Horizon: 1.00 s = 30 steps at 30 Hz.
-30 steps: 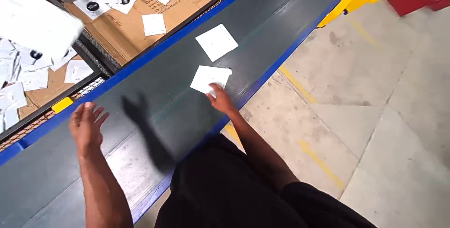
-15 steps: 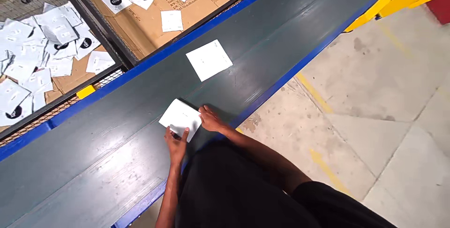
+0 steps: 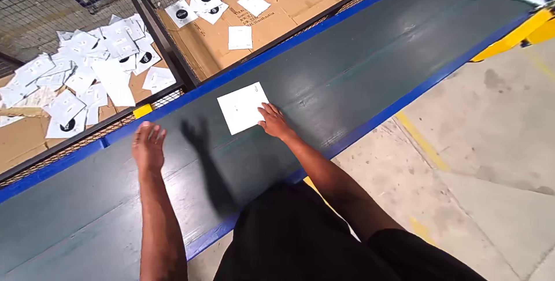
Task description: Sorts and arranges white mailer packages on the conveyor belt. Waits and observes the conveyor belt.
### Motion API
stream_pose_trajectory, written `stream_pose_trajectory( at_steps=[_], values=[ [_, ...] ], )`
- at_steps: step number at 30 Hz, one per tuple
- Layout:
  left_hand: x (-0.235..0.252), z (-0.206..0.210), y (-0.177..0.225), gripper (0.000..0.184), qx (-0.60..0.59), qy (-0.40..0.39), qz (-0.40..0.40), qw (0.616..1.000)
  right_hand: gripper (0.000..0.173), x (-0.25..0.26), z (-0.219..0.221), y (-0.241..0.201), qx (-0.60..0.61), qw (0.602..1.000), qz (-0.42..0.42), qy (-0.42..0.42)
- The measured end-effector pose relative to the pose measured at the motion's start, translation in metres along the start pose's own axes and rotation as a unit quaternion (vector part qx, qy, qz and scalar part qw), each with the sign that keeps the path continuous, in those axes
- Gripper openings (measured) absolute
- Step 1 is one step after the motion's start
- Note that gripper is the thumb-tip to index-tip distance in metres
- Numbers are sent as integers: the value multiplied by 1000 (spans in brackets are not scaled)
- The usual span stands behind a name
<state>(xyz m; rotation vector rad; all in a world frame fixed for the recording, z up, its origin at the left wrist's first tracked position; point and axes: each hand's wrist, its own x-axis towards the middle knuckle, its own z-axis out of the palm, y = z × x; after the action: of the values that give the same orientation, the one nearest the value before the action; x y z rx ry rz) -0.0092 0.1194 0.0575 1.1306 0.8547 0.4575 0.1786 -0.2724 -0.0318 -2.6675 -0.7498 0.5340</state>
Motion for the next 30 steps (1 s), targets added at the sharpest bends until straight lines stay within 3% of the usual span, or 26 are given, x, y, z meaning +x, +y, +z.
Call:
stream_pose_trajectory(
  at_steps=[2,4,6,7,11,15,17,20,22,27,30],
  values=[
    [-22,25,-35,63,156,-58,-2,986,46,-13,20,-5,-34,998,-45,30],
    [-54,49,-82,82,365,-105,5,925,32,-34,42,-19,-58,987,-118,89],
    [-87,63,-122,94,527,-122,30,840,28,-63,54,-43,-25,984,-163,63],
    [-103,68,-132,94,545,-106,51,830,26,-77,51,-58,16,985,-173,16],
    [-139,50,-116,74,325,-1,182,928,24,-72,6,-101,198,943,-240,-121],
    [-148,8,-54,69,262,64,315,910,23,34,-93,-110,344,922,-168,-62],
    [-143,-7,-33,65,258,70,342,901,29,94,-123,-101,509,857,-77,10],
    [-146,-25,-22,60,252,69,339,904,56,140,-149,-90,725,687,29,47],
    [-155,-27,-25,55,242,61,329,911,65,132,-151,-85,757,652,40,25],
    [-201,-8,-70,34,186,59,261,946,43,20,-73,-97,623,774,3,-114],
    [-230,18,-95,21,138,-3,231,963,32,-74,-19,-90,598,779,7,-188]
  ],
)
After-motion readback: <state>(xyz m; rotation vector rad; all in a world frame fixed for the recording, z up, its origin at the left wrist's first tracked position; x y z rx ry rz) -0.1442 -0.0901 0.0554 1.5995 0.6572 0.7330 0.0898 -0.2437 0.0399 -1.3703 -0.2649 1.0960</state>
